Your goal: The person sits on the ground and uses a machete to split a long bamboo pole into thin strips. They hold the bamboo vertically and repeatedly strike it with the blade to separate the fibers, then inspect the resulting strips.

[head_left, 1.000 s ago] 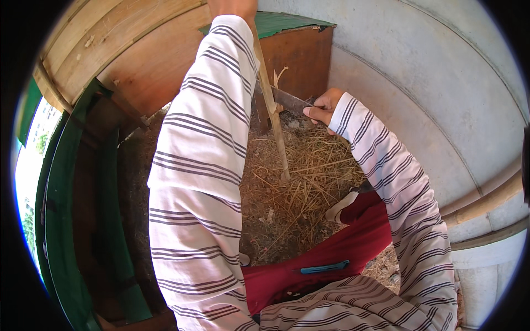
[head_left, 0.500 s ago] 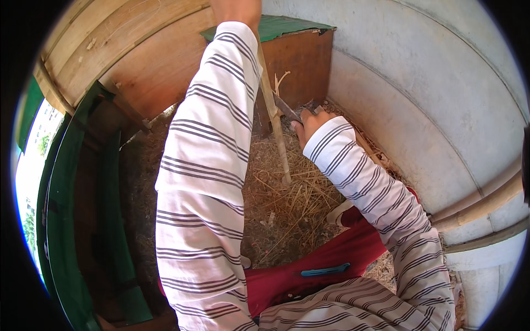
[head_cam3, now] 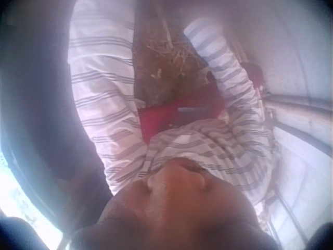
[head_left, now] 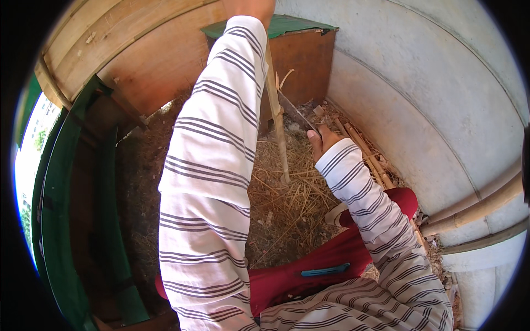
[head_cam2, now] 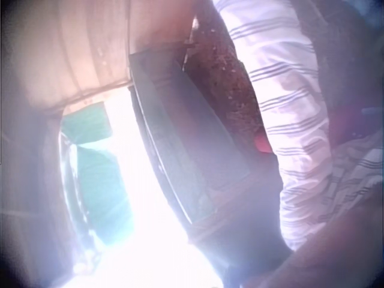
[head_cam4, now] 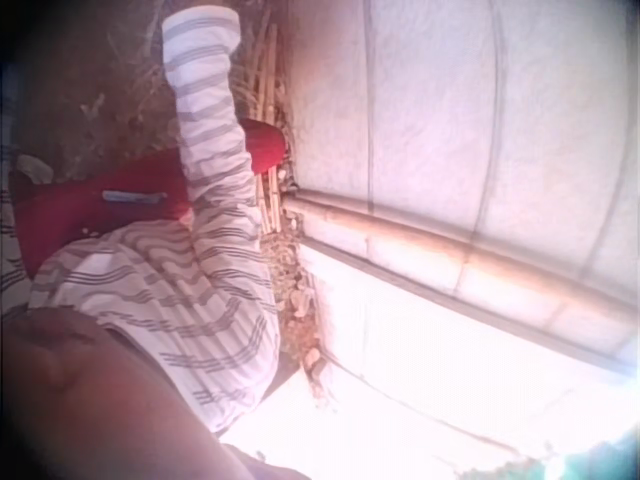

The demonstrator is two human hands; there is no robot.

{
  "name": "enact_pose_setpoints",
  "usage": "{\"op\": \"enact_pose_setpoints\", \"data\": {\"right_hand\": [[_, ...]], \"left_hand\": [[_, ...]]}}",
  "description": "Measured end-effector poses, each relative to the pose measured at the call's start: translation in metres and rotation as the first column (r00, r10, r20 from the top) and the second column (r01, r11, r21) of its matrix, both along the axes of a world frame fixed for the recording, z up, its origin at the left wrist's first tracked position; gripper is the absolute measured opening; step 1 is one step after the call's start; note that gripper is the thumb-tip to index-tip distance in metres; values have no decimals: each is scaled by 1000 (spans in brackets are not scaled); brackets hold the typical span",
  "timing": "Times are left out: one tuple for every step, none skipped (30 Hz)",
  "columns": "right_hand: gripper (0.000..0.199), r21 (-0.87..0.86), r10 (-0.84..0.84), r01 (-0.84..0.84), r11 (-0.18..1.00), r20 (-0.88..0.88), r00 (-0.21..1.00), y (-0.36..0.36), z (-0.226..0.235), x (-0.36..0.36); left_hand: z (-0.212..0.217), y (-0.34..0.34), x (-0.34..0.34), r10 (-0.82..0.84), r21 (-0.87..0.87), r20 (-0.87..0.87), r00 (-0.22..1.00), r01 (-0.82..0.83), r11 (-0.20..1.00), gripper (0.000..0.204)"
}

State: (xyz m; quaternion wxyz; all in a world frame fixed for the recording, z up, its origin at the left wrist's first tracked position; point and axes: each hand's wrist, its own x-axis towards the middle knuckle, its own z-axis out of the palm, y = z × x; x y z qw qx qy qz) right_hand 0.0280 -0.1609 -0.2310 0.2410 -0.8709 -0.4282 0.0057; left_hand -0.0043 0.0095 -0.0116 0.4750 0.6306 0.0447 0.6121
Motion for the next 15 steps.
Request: {"op": "enact_pose_setpoints", "data": {"right_hand": [[41,37,31,-29,999,-53,998,-1,-4,0],[40,41,37,-36,999,-30,999,0,-5,-1],[41,7,32,-32,999,-8,999,0,-3,-1],[41,-30,24,-23,999,13,1000,-1,6,-2],[42,-65,17,-15,998,36,999,-2,12,-3],[36,-72,34,-29,997,72,997,0,13,-2],[33,0,30,-30,1000,109,994,-2,11,0],[30,73,25,-36,997,147,989,-2,6,3],[27,143,18,-45,989,185,983,-1,0,7],[21,257,86,-139,956,206,975,-2,-6,11],[21,286,88,-150,946,216,972,-2,-8,14],[22,315,95,-164,935,222,970,-1,-11,16],[23,345,103,-178,922,225,969,-1,-10,15],[27,333,93,-182,925,265,960,1,-7,14],[28,212,79,-116,970,176,981,3,-2,11]], "left_hand": [[-1,3,2,13,29,17,1000,-14,999,32],[-2,8,7,26,57,34,999,-28,998,33],[-3,12,9,38,85,52,998,-42,995,33],[-3,11,9,76,99,47,996,-81,992,34],[-4,10,9,116,114,42,992,-120,986,35],[-4,10,7,156,129,38,987,-160,979,36],[-4,8,8,174,133,28,984,-176,975,37],[-4,7,9,192,136,18,981,-193,972,38],[-3,6,9,212,139,10,977,-211,967,39],[-3,6,9,225,148,8,974,-223,963,39],[-3,5,10,236,155,7,972,-234,960,40],[-4,6,12,252,164,1,968,-249,955,40],[-4,4,13,240,165,10,971,-238,957,40],[-4,3,15,226,166,18,974,-226,960,40],[-5,1,18,211,167,27,977,-212,963,41]]}}
